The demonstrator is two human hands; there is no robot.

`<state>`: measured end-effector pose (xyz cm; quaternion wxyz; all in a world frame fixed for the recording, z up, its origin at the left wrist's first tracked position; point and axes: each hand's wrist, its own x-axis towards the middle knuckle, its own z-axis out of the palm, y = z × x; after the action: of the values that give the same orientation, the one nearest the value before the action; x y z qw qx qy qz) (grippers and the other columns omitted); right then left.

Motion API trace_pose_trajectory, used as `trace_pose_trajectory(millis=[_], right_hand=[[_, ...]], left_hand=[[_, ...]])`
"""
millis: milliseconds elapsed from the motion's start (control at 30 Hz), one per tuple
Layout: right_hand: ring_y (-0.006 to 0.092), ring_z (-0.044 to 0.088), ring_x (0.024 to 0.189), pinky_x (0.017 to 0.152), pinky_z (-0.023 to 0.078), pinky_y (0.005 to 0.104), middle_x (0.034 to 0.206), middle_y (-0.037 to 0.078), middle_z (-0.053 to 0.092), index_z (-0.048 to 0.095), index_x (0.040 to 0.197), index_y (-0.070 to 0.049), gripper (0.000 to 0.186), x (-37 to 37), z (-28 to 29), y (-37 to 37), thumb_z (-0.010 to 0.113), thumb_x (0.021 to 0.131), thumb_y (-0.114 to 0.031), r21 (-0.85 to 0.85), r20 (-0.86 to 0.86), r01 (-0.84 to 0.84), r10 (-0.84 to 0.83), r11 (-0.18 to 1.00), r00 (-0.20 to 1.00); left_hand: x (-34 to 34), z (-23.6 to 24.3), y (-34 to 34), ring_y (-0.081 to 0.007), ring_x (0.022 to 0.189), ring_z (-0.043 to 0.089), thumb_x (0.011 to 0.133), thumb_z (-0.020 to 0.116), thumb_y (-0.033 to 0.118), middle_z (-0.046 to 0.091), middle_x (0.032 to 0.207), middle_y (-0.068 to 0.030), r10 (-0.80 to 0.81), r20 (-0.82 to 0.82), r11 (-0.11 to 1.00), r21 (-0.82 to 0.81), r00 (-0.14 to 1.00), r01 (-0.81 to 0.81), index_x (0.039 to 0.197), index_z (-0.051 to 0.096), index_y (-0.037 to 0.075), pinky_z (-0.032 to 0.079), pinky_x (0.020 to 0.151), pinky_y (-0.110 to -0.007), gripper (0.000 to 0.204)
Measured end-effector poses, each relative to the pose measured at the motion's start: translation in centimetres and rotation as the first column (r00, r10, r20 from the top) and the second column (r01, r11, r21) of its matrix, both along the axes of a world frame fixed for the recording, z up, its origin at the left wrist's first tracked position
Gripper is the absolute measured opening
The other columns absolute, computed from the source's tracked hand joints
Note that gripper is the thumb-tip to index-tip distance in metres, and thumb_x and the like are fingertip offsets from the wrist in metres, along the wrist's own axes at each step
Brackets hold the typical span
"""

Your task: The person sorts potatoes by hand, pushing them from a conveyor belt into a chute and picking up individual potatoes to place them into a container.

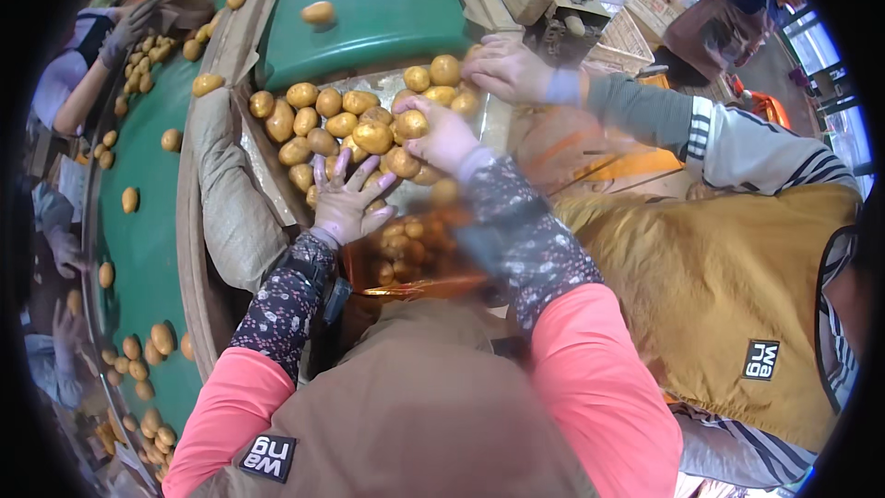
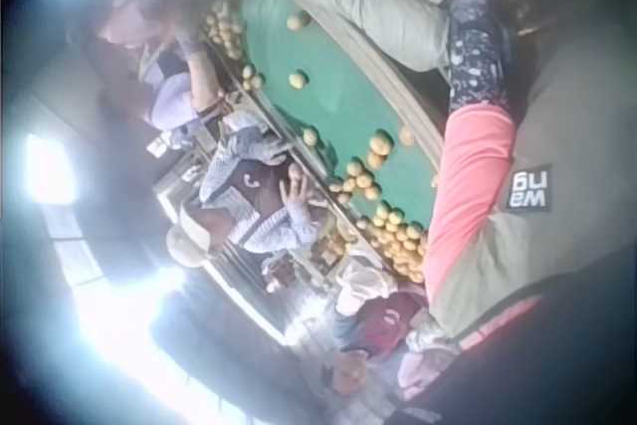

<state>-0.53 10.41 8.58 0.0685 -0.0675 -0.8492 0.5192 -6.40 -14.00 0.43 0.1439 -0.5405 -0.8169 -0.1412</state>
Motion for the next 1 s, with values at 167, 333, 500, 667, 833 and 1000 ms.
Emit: trace_pose_trajectory(millis=[167,333,500,667,833,1000], right_hand=[[0.0155,0.058,0.1,0.087,0.052,0.0321,0.106,0.012,0.063,0.057,0.124,-0.006,0.05,2.5,2.6,-2.5,0.082,0.082,-0.019,-0.304,-0.013,0.089,-0.097,0.949,0.995],[0.0134,0.06,0.095,0.082,0.052,0.03,0.103,0.009,0.064,0.058,0.123,-0.007,0.05,2.8,3.4,-2.9,0.082,0.082,-0.02,-0.491,-0.073,0.078,-0.13,0.868,0.989],[0.0145,0.062,0.095,0.085,0.052,0.0304,0.099,0.006,0.066,0.064,0.113,-0.008,0.046,2.6,2.2,-1.4,0.086,0.078,-0.029,-0.369,-0.105,0.155,-0.207,0.916,0.973],[0.0175,0.065,0.087,0.076,0.055,0.0309,0.097,0.009,0.067,0.059,0.118,-0.008,0.049,2.2,5.0,0.4,0.083,0.082,-0.031,-0.432,-0.024,0.219,-0.254,0.875,0.967],[0.0139,0.064,0.072,0.059,0.053,0.0256,0.096,0.007,0.063,0.048,0.128,-0.008,0.048,1.5,12.4,3.9,0.073,0.087,-0.007,-0.764,-0.086,0.03,-0.148,0.644,0.985],[0.0129,0.061,0.066,0.058,0.051,0.025,0.08,0.007,0.065,0.06,0.113,-0.004,0.03,1.0,18.1,7.7,0.068,0.084,-0.007,-0.735,-0.234,-0.053,-0.18,0.676,0.955]], left_hand=[[0.1,0.4,0.9,-0.0362,0.146,0.021,0.08,0.067,0.061,0.047,0.148,-0.0006,-0.011,-0.002,1.0,-0.01,1.0,0.011,0.134,0.06,0.037,0.006,0.117,-0.069,0.059],[0.0,0.4,1.6,-0.0361,0.146,0.021,0.079,0.068,0.06,0.047,0.148,-0.0005,-0.022,-0.028,0.999,0.022,0.999,0.023,0.132,0.06,0.037,0.006,0.116,-0.069,0.059],[-0.2,1.4,3.0,-0.0393,0.139,0.036,0.082,0.068,0.053,0.054,0.142,-0.0041,-0.059,0.022,0.997,0.042,0.998,0.058,0.133,0.062,0.034,0.012,0.111,-0.074,0.055],[-0.1,1.1,3.8,-0.0379,0.144,0.028,0.077,0.073,0.052,0.051,0.143,-0.0025,-0.044,-0.012,0.998,0.052,0.999,0.044,0.132,0.061,0.033,0.012,0.111,-0.074,0.059],[-0.1,2.2,4.4,-0.0405,0.141,0.031,0.081,0.068,0.054,0.052,0.142,-0.0051,-0.067,-0.048,0.997,0.038,0.997,0.069,0.134,0.06,0.029,0.012,0.114,-0.068,0.059],[0.0,2.5,4.3,-0.0397,0.142,0.028,0.081,0.069,0.054,0.052,0.143,-0.0044,-0.053,-0.057,0.998,0.03,0.997,0.054,0.133,0.06,0.03,0.011,0.114,-0.069,0.059]])
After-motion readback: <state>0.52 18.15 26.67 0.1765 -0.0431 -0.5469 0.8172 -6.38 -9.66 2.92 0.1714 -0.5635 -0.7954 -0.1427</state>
